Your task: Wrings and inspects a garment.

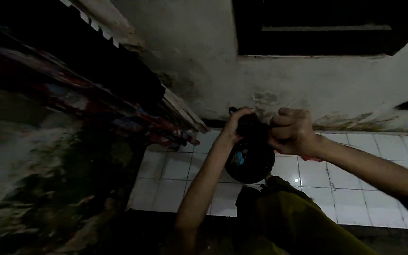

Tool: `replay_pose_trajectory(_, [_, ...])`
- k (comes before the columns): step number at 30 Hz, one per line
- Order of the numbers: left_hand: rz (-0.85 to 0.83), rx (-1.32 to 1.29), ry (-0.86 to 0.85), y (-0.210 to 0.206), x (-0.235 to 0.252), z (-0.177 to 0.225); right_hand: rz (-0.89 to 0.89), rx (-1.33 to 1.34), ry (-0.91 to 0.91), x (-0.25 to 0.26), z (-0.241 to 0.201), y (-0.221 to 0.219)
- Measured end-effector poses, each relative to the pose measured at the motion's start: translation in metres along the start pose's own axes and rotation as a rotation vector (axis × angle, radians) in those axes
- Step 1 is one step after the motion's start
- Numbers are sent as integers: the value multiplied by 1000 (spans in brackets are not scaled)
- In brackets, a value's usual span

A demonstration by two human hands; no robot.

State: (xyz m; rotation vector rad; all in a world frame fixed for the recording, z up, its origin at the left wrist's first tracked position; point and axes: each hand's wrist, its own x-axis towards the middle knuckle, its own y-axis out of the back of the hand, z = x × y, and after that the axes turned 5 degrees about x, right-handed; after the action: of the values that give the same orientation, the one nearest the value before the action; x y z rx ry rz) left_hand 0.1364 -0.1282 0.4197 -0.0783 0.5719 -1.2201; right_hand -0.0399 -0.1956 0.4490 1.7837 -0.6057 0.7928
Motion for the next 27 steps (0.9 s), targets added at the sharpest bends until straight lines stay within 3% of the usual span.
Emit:
replay_pose_trajectory(6, [-159,497,75,-13,11,35,-409,7,231,19,-16,-1])
replay_pose_trajectory(13, [-109,1055,133,-22,22,33,-819,89,283,21,-10,-21])
replay_pose_trajectory(19, [-74,1337,131,-34,14,31,-989,126,303,9,6,-42])
replay_pose_trajectory(27, [-50,1382,186,-28,21,8,-986,196,308,-16,17,-67])
